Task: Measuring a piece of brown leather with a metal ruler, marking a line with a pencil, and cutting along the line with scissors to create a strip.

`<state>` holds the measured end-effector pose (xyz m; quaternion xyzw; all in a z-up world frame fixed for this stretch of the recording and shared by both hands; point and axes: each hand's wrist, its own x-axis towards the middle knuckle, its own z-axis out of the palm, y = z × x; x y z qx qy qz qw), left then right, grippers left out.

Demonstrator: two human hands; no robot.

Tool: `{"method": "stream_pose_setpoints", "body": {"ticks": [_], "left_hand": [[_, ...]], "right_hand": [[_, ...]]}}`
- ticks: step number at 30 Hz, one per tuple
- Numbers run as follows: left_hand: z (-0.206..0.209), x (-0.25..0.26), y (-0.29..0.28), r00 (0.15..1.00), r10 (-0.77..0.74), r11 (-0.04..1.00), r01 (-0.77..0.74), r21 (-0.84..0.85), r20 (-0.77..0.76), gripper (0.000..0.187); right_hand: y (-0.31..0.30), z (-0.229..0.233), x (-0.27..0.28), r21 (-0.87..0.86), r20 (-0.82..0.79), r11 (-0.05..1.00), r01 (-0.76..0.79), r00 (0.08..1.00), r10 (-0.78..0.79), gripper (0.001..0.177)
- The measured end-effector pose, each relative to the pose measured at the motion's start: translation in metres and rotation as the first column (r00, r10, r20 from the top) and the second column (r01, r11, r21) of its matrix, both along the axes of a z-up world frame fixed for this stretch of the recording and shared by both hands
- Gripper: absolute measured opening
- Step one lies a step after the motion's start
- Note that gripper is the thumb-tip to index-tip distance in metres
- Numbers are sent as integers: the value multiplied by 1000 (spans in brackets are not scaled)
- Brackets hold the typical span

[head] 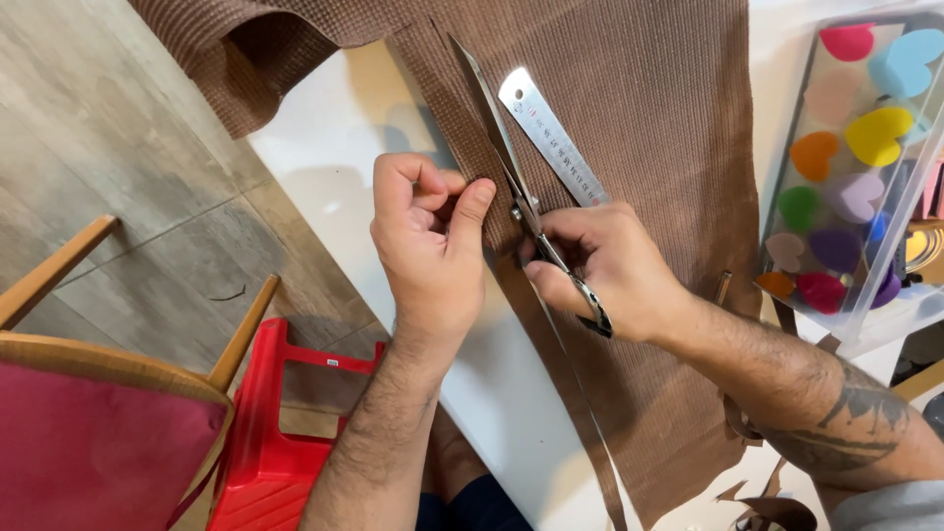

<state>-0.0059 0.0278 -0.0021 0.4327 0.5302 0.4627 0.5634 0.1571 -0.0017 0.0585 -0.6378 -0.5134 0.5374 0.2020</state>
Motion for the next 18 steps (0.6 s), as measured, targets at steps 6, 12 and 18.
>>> {"method": "stream_pose_setpoints", "body": {"ticks": [6,12,18], "left_hand": [[0,-1,0,1000,-2,1000,2,2,-14,34],[-2,-2,-1,1000,-13,1000,13,23,1,33],[-5,-2,0,999,-14,999,13,37,29,33]], "right_hand": [[-3,-2,-2,31,27,999,21,999,-22,13],[16,8,-1,-47,-54,999,12,998,-14,15],[15,-13,10,-59,-41,998,6,999,-8,10]]}}
